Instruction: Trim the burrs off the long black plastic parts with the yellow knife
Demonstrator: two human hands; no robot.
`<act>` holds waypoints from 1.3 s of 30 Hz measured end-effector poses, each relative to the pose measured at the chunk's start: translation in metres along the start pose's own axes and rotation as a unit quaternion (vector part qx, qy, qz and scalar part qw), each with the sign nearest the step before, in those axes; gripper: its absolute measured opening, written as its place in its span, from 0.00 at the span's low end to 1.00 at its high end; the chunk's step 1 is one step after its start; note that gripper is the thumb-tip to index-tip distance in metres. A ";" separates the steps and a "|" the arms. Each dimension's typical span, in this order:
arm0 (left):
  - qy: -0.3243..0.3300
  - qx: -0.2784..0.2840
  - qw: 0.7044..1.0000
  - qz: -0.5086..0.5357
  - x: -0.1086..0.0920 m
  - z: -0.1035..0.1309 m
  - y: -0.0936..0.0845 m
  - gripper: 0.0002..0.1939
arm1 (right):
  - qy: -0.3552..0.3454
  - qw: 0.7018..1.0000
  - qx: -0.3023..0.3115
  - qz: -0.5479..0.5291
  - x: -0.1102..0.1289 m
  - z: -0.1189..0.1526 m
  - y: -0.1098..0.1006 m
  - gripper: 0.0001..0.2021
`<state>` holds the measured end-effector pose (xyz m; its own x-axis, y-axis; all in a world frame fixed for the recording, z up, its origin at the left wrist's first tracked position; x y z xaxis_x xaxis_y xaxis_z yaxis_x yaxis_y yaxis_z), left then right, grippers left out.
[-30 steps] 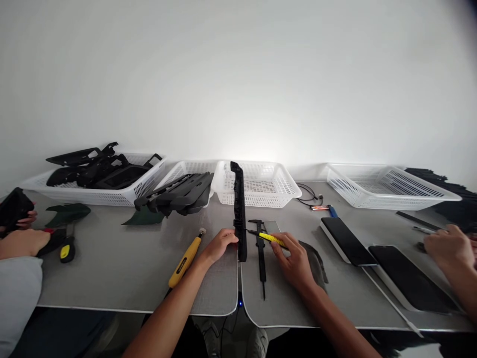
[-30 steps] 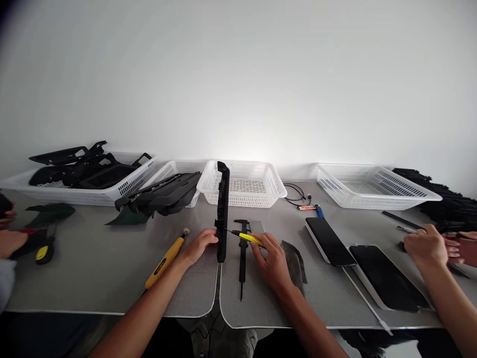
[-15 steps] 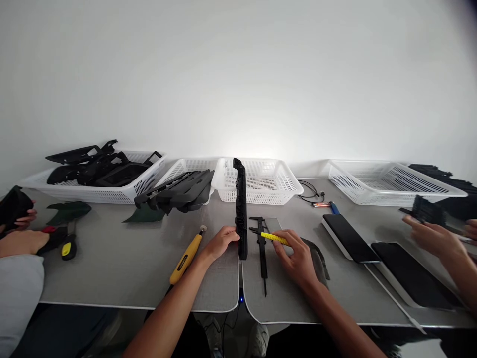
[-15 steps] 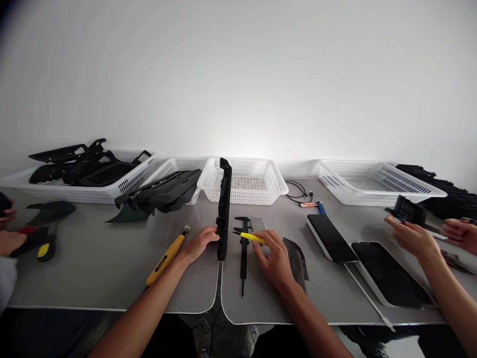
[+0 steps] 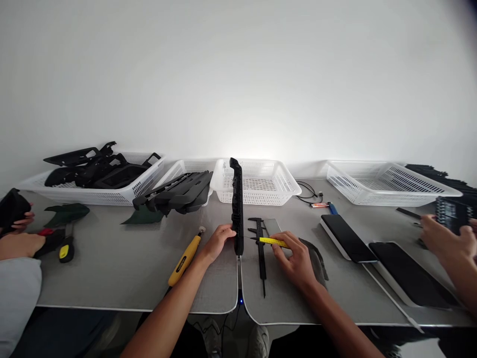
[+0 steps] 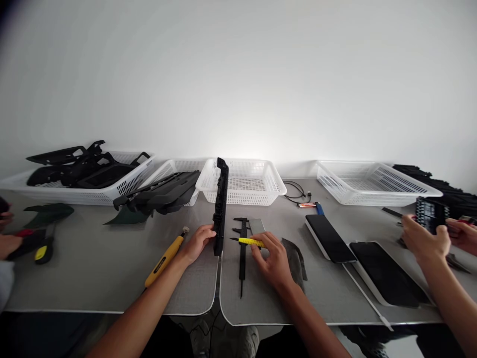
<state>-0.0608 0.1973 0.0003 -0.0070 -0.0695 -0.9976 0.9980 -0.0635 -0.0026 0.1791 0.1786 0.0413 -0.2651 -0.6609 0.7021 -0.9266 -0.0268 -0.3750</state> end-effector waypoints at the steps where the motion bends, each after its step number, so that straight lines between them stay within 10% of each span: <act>1: 0.004 0.005 1.000 0.013 -0.002 0.000 0.001 0.10 | -0.001 1.000 0.004 -0.002 0.001 0.000 0.000 0.06; 39: 0.021 0.026 0.998 0.045 -0.011 -0.001 0.000 0.13 | -0.002 0.999 0.014 -0.030 0.002 -0.001 -0.002 0.07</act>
<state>-0.0607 0.1991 0.0109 0.0870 -0.0361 -0.9956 0.9897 -0.1110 0.0905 0.1798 0.1777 0.0439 -0.2083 -0.6599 0.7219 -0.9330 -0.0874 -0.3491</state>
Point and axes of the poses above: each hand's wrist, its own z-axis away from the middle knuckle, its own y-axis out of the palm, x = y × z, the point moved 6 cm from there along -z, towards the middle knuckle, and after that the axes turned 11 degrees about -z, right-handed, at the moved point
